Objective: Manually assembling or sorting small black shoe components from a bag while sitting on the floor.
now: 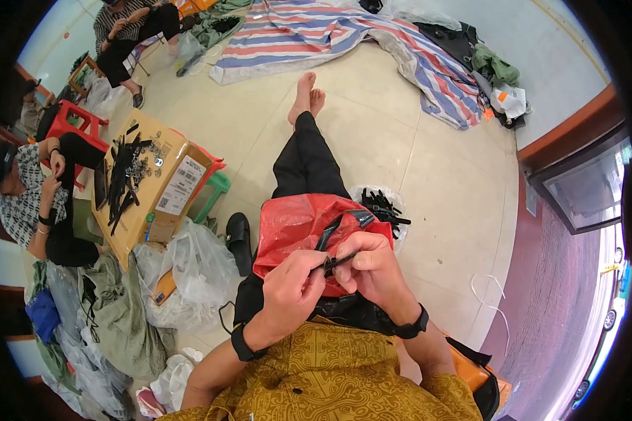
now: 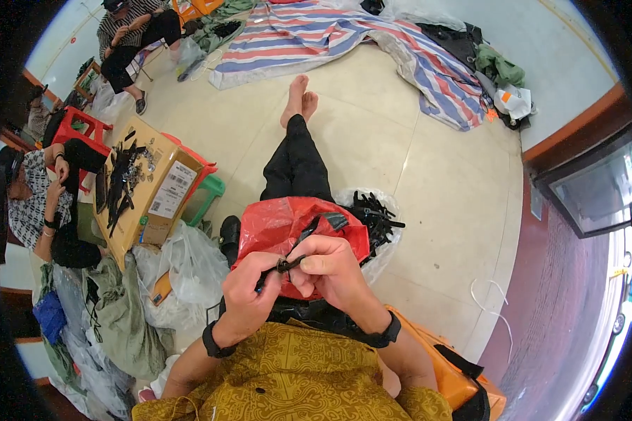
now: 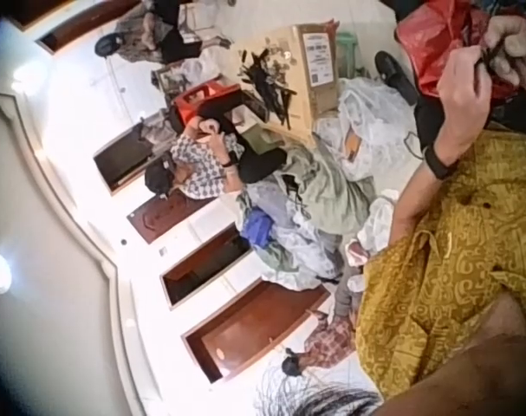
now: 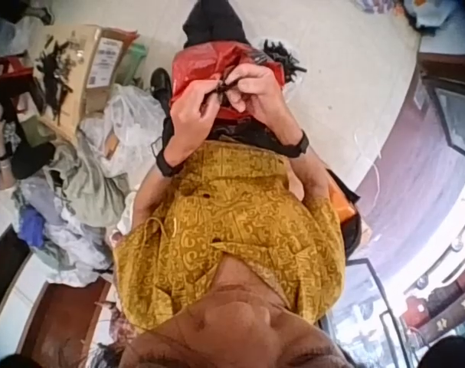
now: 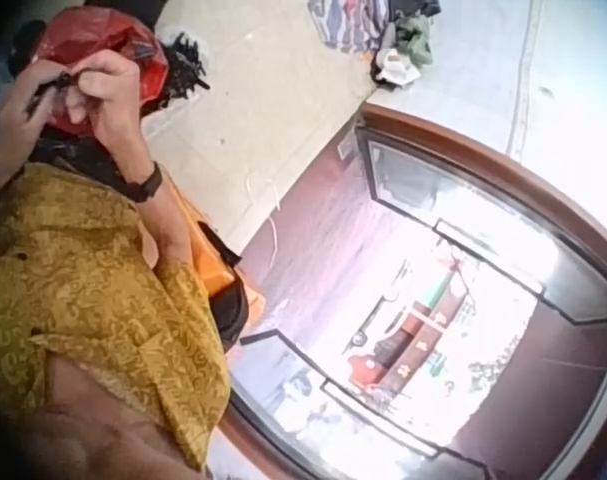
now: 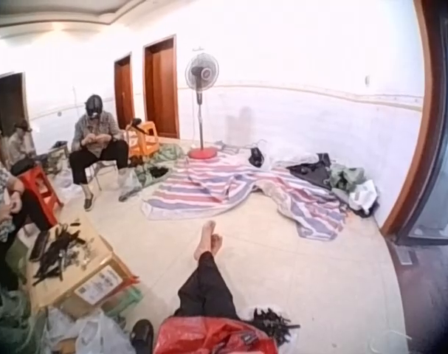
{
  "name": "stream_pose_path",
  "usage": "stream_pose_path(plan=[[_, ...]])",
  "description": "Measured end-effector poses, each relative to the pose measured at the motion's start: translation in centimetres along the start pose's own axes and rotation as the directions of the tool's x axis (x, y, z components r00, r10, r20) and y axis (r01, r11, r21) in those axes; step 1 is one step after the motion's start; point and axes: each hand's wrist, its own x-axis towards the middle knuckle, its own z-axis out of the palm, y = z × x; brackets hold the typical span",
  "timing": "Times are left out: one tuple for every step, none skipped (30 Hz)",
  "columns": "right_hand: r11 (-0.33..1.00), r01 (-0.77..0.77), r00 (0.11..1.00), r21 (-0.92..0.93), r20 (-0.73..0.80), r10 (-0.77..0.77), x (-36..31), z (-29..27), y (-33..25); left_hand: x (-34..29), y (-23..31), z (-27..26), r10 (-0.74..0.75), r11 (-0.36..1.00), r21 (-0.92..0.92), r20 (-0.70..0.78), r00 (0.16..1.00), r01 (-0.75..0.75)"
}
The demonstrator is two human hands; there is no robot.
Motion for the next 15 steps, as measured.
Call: stream_pose_path(plan=[[0.999, 0.028, 1.000, -0.015, -0.003, -0.028, -0.1, 0.1, -0.1, 0.1, 0.2, 0.1, 0.003, 1.000, -0.001, -0.001, 1.000, -0.003], [0.998, 0.059, 0.998, -0.031, -0.004, -0.059, 0.0, 0.2, -0.3, 0.3, 0.4, 0.2, -0.011, 1.000, -0.002, -0.017, 1.000, 0.011], [0.997, 0.063, 0.998, -0.035, -0.001, -0.063, 0.0, 0.1, -0.4, 0.5, 0.4, 0.3, -0.026, 1.000, -0.003, -0.033, 0.999, 0.025], [0.995, 0.087, 0.996, -0.056, 0.012, -0.086, 0.2, 0.0, -0.5, 0.8, 0.4, 0.4, -0.021, 1.000, -0.004, -0.037, 0.999, 0.021], [0.992, 0.103, 0.994, -0.073, 0.028, -0.101, 0.3, -0.1, -0.3, 0.7, 0.4, 0.4, -0.022, 1.000, 0.000, -0.049, 0.999, 0.022], [0.994, 0.082, 0.996, -0.069, 0.030, -0.080, 0.6, -0.2, -0.3, 0.7, 0.3, 0.3, -0.024, 1.000, 0.007, -0.063, 0.998, 0.025], [0.995, 0.068, 0.997, -0.069, 0.046, -0.065, 0.8, -0.2, -0.3, 0.7, 0.2, 0.3, -0.030, 0.999, 0.020, -0.079, 0.996, 0.032], [0.990, 0.087, 0.995, -0.107, 0.056, -0.082, 1.1, -0.1, -0.2, 0.5, 0.1, 0.1, -0.006, 0.999, 0.046, -0.078, 0.997, 0.010], [0.986, 0.100, 0.992, -0.135, 0.094, -0.087, 2.0, 0.3, 0.1, 0.5, -0.3, -0.5, 0.018, 0.995, 0.100, -0.090, 0.996, -0.009], [0.974, 0.065, 0.997, -0.219, -0.018, -0.071, 1.9, 0.5, 0.0, 0.1, -0.6, -0.4, 0.058, 0.992, 0.119, -0.089, 0.994, -0.047], [0.955, 0.021, 0.995, -0.296, -0.090, -0.050, 1.7, 1.4, -0.2, -0.4, -0.8, -0.6, 0.098, 0.981, 0.176, -0.103, 0.990, -0.079], [0.935, 0.003, 0.982, -0.355, -0.177, -0.070, 1.5, 2.3, -0.2, -0.9, -1.4, -0.1, 0.189, 0.965, 0.211, -0.140, 0.972, -0.158], [0.887, 0.038, 0.959, -0.460, -0.233, -0.161, 1.0, 1.7, -0.2, -0.4, -0.8, -0.2, 0.247, 0.953, 0.221, -0.164, 0.955, -0.208], [0.891, 0.082, 0.946, -0.447, -0.246, -0.211, 0.7, 0.4, 0.0, -0.8, -1.0, 0.6, 0.228, 0.959, 0.209, -0.175, 0.958, -0.190], [0.889, 0.159, 0.972, -0.429, -0.087, -0.216, 1.0, -1.7, 0.2, -1.2, -1.0, 1.2, 0.160, 0.984, 0.112, -0.197, 0.967, -0.140]])
